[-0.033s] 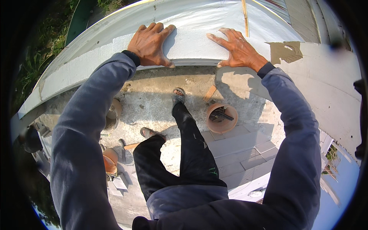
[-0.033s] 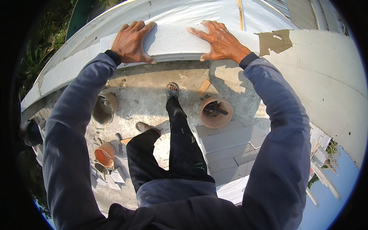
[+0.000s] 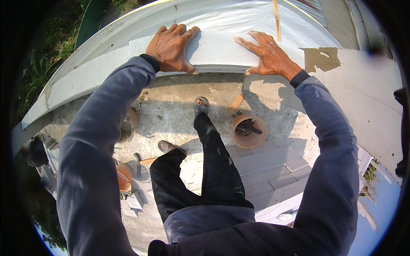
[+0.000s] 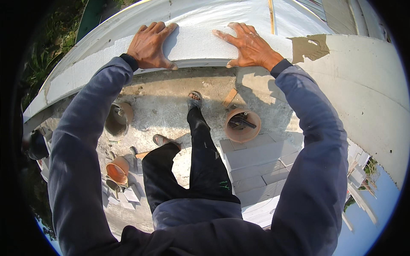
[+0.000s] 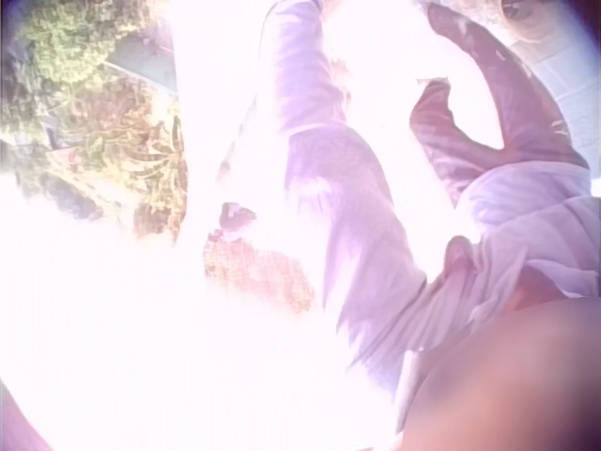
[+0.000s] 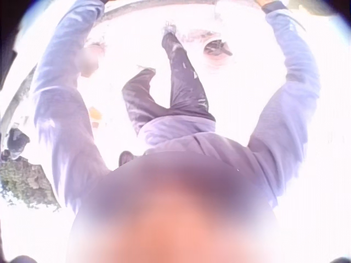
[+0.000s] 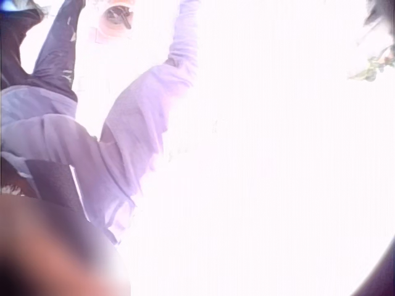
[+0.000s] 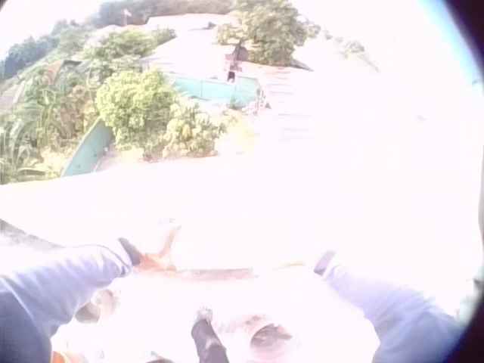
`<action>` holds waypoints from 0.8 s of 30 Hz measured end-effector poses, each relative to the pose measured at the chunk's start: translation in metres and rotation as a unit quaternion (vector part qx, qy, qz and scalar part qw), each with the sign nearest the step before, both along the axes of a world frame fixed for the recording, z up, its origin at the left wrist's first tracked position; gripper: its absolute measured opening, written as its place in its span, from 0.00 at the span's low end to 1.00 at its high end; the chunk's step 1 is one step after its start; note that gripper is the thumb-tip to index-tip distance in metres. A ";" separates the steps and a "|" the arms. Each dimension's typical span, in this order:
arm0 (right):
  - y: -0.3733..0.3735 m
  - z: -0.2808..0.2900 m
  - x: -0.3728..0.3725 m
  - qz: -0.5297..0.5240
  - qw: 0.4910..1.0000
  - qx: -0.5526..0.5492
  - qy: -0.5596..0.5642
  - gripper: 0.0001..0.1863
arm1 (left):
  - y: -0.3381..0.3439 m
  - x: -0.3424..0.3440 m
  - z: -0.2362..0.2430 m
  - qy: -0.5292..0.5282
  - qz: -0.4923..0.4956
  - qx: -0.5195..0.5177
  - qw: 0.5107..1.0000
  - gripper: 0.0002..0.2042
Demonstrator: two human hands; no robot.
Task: The person scoops mortar from a bucket with a trowel and spreads it onto a rooftop ledge. They place white rectangular tiles onto the mortar, press them into position, and tap them with the trowel handle to level them. The person repeats this process for several tiles along the ledge.
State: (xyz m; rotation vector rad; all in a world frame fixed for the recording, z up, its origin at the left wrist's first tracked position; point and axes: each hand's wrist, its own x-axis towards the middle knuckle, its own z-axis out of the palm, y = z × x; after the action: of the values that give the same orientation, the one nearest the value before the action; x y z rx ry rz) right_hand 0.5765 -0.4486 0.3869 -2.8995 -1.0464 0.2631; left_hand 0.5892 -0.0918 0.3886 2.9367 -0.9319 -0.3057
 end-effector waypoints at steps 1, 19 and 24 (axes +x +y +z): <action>0.001 -0.001 -0.001 -0.009 1.000 -0.015 -0.004 0.63 | 0.002 -0.002 -0.001 -0.013 -0.001 -0.010 1.000 0.70; 0.001 -0.004 0.007 -0.012 1.000 -0.020 0.020 0.65 | 0.002 0.002 -0.003 -0.009 -0.010 -0.009 1.000 0.63; 0.005 0.001 -0.001 -0.009 0.999 -0.030 0.012 0.64 | 0.003 -0.003 -0.001 -0.009 -0.007 -0.011 1.000 0.63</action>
State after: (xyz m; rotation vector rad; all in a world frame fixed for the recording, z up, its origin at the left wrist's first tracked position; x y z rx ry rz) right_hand 0.5756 -0.4436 0.3882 -2.9484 -1.0258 0.3329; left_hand 0.5864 -0.0892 0.3872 2.9192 -0.9529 -0.2681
